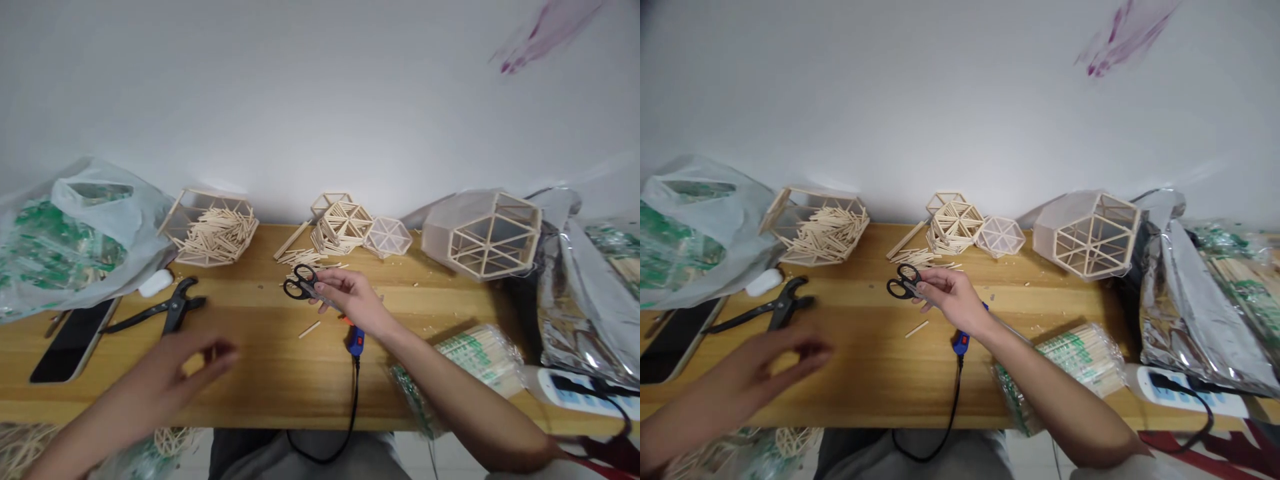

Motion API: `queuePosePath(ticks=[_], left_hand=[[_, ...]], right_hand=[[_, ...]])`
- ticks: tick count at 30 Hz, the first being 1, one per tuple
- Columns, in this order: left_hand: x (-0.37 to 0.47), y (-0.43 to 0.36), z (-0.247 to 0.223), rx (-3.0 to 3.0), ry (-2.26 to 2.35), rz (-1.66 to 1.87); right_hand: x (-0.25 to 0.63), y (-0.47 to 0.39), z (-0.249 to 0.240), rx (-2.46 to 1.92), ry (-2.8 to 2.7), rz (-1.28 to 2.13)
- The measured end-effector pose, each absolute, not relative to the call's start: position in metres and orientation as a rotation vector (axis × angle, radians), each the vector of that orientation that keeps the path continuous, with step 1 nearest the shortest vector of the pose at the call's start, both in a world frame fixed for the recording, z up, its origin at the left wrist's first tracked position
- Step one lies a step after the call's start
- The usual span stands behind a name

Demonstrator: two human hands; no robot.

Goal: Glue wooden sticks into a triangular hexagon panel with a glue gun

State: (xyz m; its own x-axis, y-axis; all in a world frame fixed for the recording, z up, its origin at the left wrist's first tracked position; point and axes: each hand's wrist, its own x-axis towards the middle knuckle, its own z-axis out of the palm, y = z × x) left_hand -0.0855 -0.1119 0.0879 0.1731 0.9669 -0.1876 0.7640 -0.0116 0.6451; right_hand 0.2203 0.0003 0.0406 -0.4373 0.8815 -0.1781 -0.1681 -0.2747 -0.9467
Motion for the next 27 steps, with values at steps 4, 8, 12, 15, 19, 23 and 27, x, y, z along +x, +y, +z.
queuePosePath(ticks=[4, 8, 12, 15, 19, 23, 27], left_hand=[[-0.029, -0.025, 0.085, 1.922, 1.602, 0.756], [0.005, 0.008, 0.065, 2.037, 1.311, 0.677], [0.008, 0.007, 0.054, 1.990, 1.258, 0.710], [0.004, 0.003, 0.053, 1.908, 1.218, 0.706], [0.004, -0.001, 0.050, 1.718, 1.205, 0.746], [0.009, -0.004, 0.045, 1.420, 1.146, 0.868], [0.015, -0.007, 0.044, 1.276, 1.071, 0.897]], right_hand=[[0.222, 0.000, 0.040, -0.983, -1.356, 1.734], [0.222, 0.000, 0.040, -1.057, -1.516, 1.548], [0.223, 0.001, 0.037, -1.100, -1.607, 1.356], [0.225, 0.003, 0.036, -1.139, -1.558, 1.308], [0.225, 0.007, 0.042, -1.183, -1.364, 1.365], [0.224, 0.008, 0.049, -1.140, -1.283, 1.521], [0.225, 0.008, 0.048, -1.134, -1.250, 1.473]])
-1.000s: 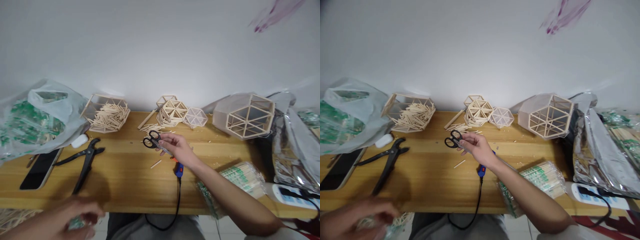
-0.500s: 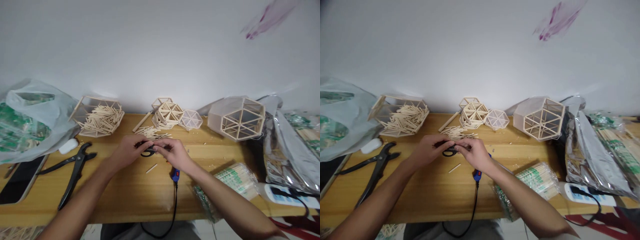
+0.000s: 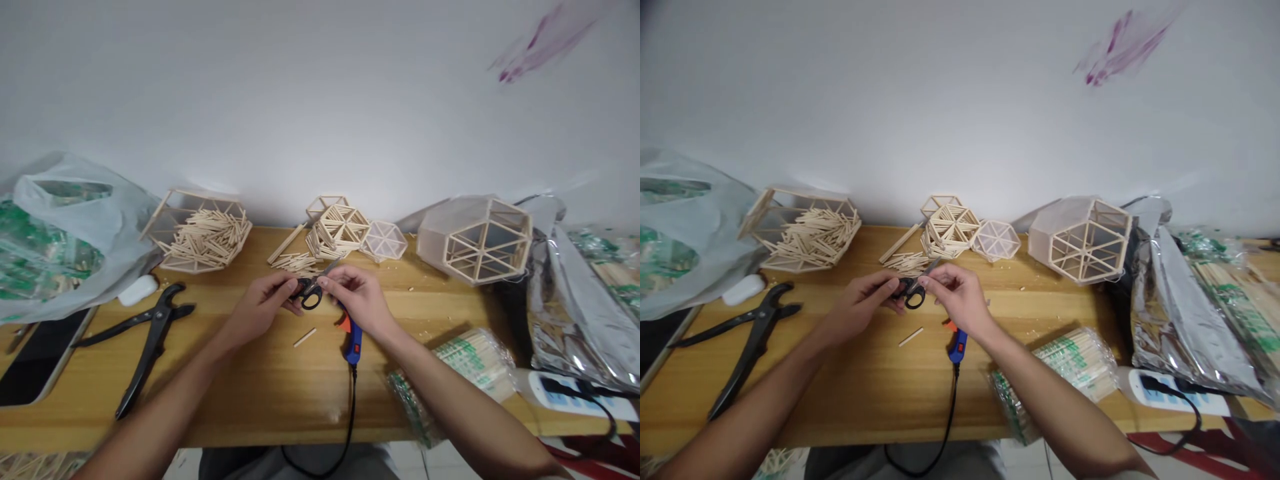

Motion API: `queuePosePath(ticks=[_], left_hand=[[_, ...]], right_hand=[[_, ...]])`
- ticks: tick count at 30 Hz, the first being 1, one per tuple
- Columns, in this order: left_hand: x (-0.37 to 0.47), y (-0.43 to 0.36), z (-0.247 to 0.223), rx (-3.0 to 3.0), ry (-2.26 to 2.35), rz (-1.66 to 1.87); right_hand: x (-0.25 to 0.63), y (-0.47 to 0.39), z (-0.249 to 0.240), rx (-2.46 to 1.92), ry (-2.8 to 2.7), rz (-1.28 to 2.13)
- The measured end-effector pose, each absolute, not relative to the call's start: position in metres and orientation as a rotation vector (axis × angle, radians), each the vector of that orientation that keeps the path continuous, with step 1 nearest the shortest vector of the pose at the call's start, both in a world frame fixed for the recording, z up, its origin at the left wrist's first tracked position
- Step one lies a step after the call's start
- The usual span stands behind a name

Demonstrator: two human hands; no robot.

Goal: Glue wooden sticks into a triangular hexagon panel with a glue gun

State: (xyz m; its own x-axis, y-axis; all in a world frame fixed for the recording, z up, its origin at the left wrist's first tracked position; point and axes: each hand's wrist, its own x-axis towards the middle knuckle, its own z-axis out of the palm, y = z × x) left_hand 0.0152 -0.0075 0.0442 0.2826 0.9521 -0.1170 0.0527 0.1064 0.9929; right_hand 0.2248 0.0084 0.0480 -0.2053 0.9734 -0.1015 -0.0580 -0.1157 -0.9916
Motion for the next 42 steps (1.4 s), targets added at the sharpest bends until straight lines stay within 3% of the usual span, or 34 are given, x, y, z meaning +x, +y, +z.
queuePosePath(ticks=[22, 42], left_hand=[[0.018, -0.009, 0.035, 1.177, 1.042, 0.916], [0.027, -0.011, 0.033, 1.191, 1.184, 0.880]], right_hand=[[0.226, 0.009, 0.048, -1.154, -1.303, 1.262], [0.221, 0.003, 0.046, -1.089, -1.408, 1.507]])
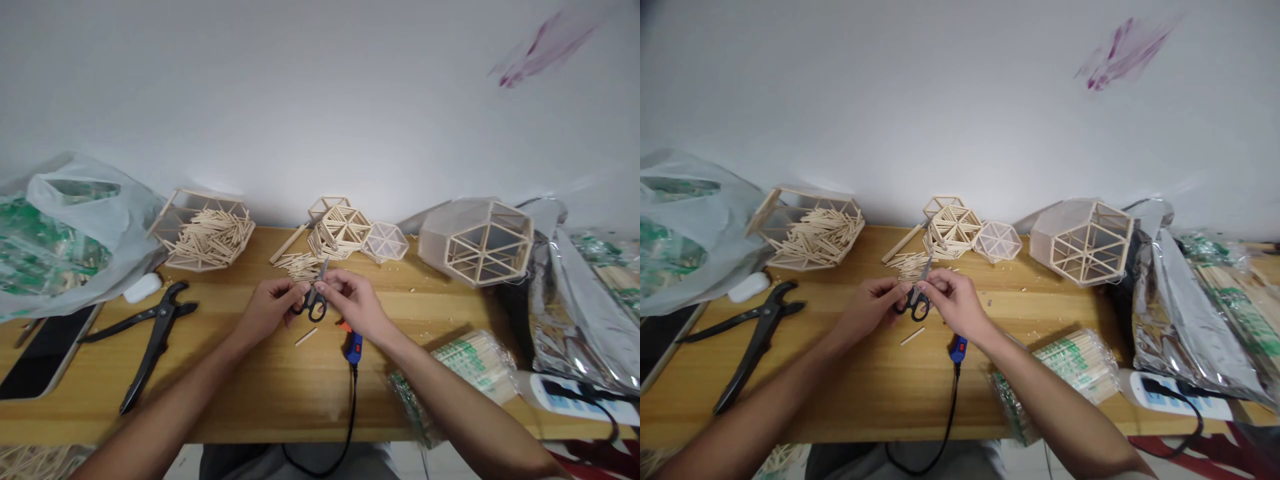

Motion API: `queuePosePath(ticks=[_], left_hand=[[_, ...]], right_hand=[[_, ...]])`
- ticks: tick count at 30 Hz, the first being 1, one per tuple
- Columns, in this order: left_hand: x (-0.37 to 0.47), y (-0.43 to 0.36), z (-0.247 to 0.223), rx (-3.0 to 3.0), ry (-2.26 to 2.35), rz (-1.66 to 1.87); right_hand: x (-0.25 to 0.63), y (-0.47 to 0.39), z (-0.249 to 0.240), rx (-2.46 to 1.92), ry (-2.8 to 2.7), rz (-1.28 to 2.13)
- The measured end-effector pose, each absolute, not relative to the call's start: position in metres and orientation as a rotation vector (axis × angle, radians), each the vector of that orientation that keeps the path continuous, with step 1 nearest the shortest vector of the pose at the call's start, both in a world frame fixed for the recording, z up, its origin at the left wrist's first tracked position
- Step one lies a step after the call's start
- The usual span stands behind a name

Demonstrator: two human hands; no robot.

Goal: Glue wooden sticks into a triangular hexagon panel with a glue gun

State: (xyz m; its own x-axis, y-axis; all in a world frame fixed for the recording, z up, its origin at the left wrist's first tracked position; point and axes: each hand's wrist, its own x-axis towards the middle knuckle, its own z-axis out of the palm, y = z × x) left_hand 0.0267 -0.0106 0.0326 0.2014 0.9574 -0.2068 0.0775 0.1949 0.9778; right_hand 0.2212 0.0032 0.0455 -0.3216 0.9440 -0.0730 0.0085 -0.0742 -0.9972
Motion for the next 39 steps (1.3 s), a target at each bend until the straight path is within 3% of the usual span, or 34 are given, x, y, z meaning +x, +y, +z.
queuePosePath(ticks=[21, 39], left_hand=[[0.0226, -0.0091, 0.0364, 1.368, 1.045, 0.831], [0.0280, -0.0115, 0.0376, 1.307, 1.096, 0.936]], right_hand=[[0.2199, 0.0047, 0.0429, -1.100, -1.367, 1.489], [0.2268, 0.0071, 0.0451, -0.997, -1.285, 1.807]])
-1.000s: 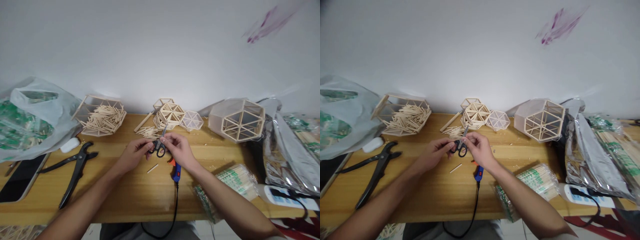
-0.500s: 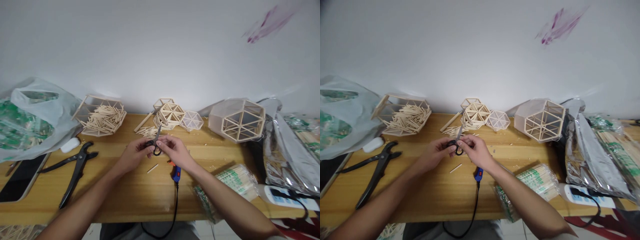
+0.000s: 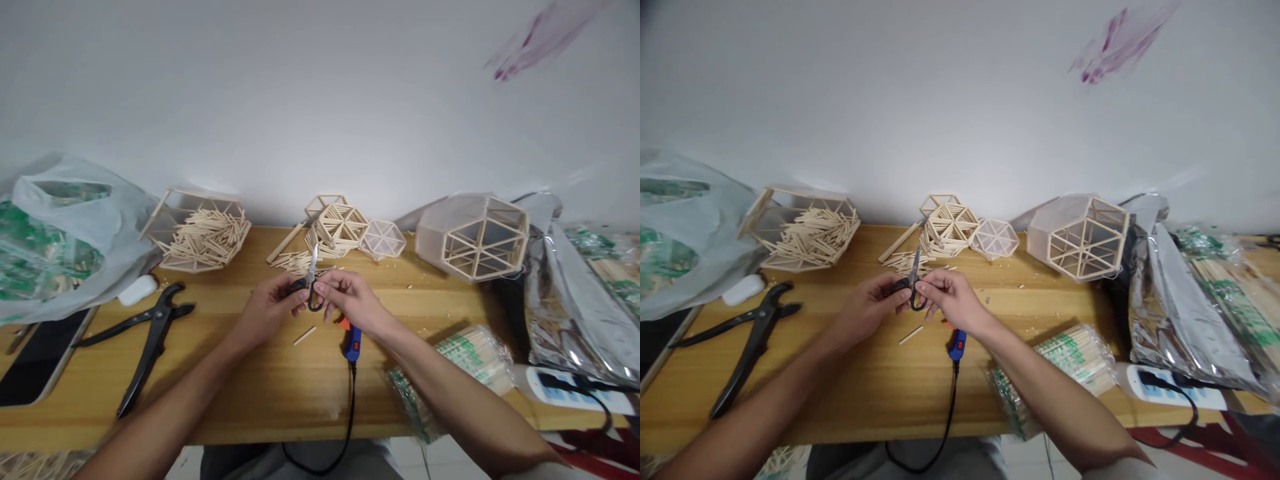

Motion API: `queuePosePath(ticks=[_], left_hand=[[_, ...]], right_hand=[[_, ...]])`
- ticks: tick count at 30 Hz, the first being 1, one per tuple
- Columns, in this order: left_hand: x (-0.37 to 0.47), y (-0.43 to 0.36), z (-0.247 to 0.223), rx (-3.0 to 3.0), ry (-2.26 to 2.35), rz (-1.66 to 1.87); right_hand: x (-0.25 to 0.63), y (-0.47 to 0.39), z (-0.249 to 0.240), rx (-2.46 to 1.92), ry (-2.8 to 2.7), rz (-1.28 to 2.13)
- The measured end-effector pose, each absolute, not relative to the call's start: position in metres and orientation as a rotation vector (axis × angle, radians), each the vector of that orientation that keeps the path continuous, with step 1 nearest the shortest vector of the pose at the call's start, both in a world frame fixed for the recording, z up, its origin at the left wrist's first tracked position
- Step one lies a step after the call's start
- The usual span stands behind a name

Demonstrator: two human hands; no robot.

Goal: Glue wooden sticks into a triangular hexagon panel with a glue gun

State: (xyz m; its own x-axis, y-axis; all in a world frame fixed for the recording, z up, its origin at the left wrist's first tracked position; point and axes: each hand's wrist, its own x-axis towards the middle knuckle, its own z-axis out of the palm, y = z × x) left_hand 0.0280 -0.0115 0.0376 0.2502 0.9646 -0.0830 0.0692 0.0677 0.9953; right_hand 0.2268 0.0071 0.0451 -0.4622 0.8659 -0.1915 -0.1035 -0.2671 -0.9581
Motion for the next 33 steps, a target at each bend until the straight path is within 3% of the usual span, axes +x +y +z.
queuePosePath(ticks=[21, 33], left_hand=[[0.0277, -0.0162, 0.0444, 1.606, 1.183, 0.811], [0.0277, -0.0175, 0.0369, 1.732, 1.316, 0.832]], right_hand=[[0.2226, 0.0073, 0.0431, -1.157, -1.335, 1.496], [0.2243, 0.0101, 0.0444, -1.160, -1.373, 1.511]])
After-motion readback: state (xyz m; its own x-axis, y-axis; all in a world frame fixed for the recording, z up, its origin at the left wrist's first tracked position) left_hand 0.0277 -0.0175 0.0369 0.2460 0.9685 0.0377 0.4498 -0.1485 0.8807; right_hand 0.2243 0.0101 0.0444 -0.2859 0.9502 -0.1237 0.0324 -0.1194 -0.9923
